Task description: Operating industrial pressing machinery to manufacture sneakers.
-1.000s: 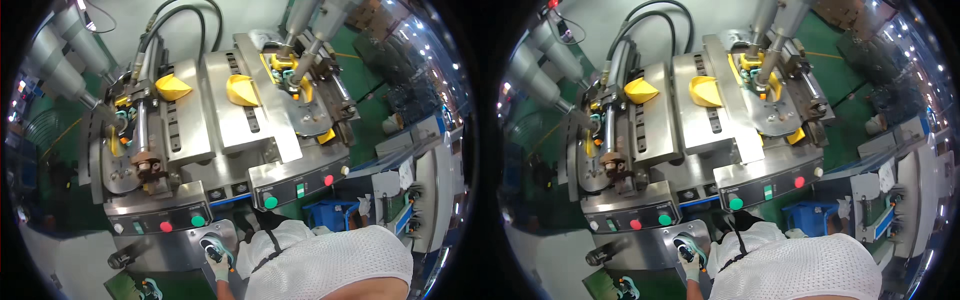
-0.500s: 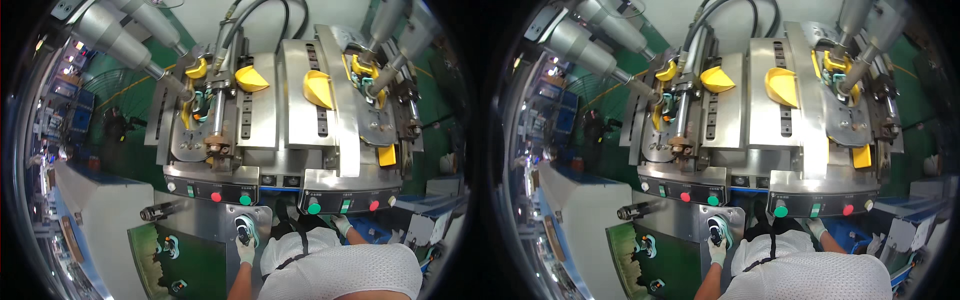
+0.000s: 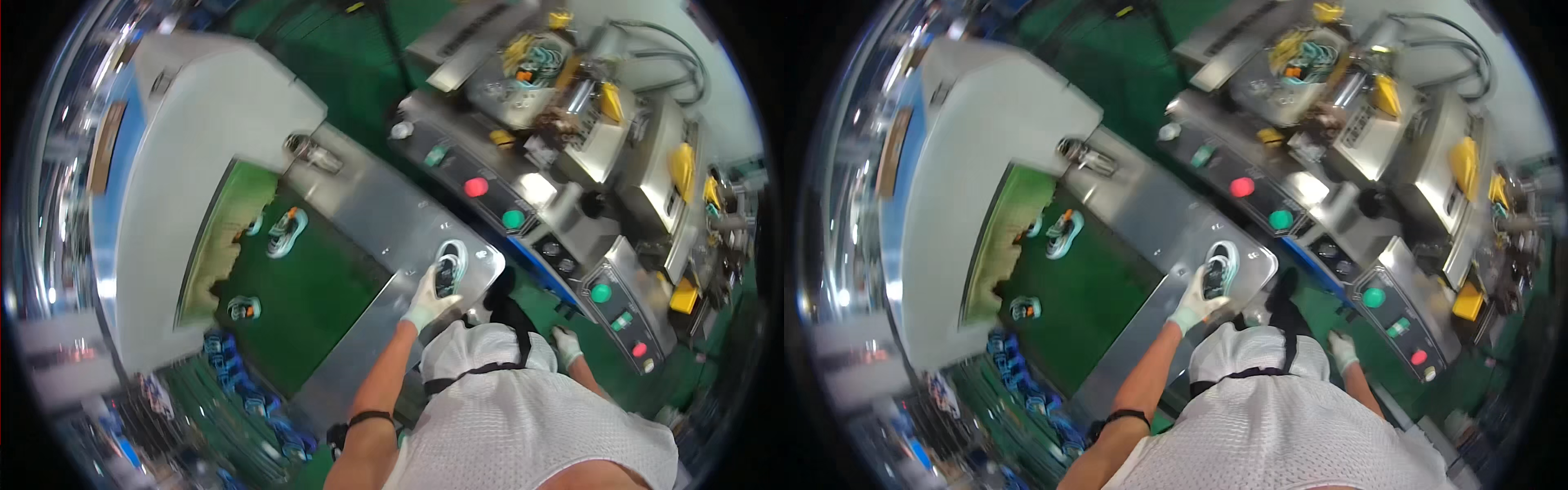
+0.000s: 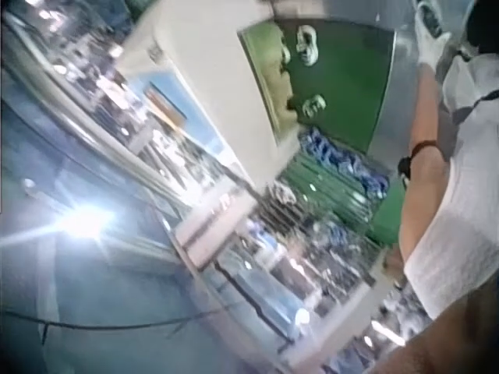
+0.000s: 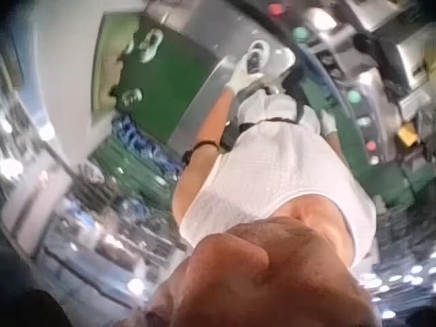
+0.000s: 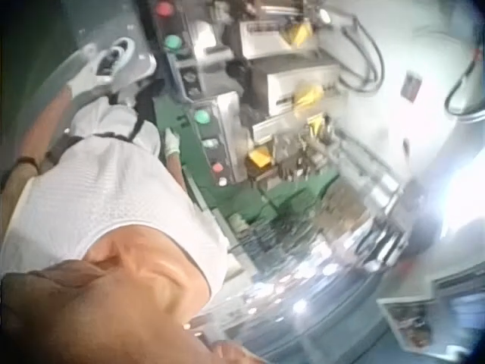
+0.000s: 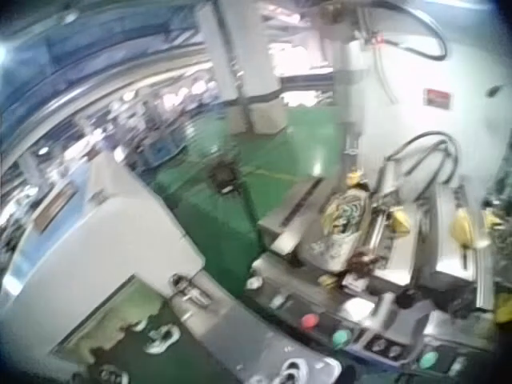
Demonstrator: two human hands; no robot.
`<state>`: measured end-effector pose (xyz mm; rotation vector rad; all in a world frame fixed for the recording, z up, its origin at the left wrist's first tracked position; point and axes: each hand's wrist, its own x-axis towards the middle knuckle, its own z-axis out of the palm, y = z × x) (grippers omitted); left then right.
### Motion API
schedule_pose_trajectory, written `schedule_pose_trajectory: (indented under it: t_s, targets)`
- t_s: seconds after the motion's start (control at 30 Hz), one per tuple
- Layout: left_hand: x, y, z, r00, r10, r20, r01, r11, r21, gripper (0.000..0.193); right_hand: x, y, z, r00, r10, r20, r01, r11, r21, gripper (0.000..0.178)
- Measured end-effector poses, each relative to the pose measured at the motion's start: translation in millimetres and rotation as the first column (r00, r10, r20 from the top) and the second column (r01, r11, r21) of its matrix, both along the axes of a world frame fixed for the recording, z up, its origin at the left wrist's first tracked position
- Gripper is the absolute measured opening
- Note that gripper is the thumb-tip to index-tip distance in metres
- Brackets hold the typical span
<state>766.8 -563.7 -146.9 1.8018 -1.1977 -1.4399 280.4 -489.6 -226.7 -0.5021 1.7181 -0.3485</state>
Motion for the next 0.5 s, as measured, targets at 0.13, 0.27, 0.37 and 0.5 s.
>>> schedule_pose_trajectory:
  t_s: [0.13,0.27,0.37,0.5]
  targets:
    - [134.3,-9.6,17.4,0.971,0.057,0.231,-0.038,0.995,-0.089,0.077,23.1,-2.1,35.9,0.981,0.107,-0.159,-0.116,0.992,-0.048,0.04]
    - [323.7,-13.8,34.8,0.703,0.393,0.593,-0.167,0.902,-0.399,0.056,54.2,21.5,79.7,0.959,0.105,-0.264,-0.083,0.992,0.091,0.04]
    - [413.4,-49.3,52.6,0.68,0.371,0.632,-0.214,0.925,-0.313,0.069,49.1,45.8,89.8,0.846,0.398,-0.355,-0.371,0.917,0.144,0.048]
    - [497.4,-19.8,-61.4,0.761,0.363,0.537,-0.252,0.929,-0.271,0.072,83.3,21.1,110.5,0.783,0.507,-0.36,-0.474,0.862,0.18,0.053]
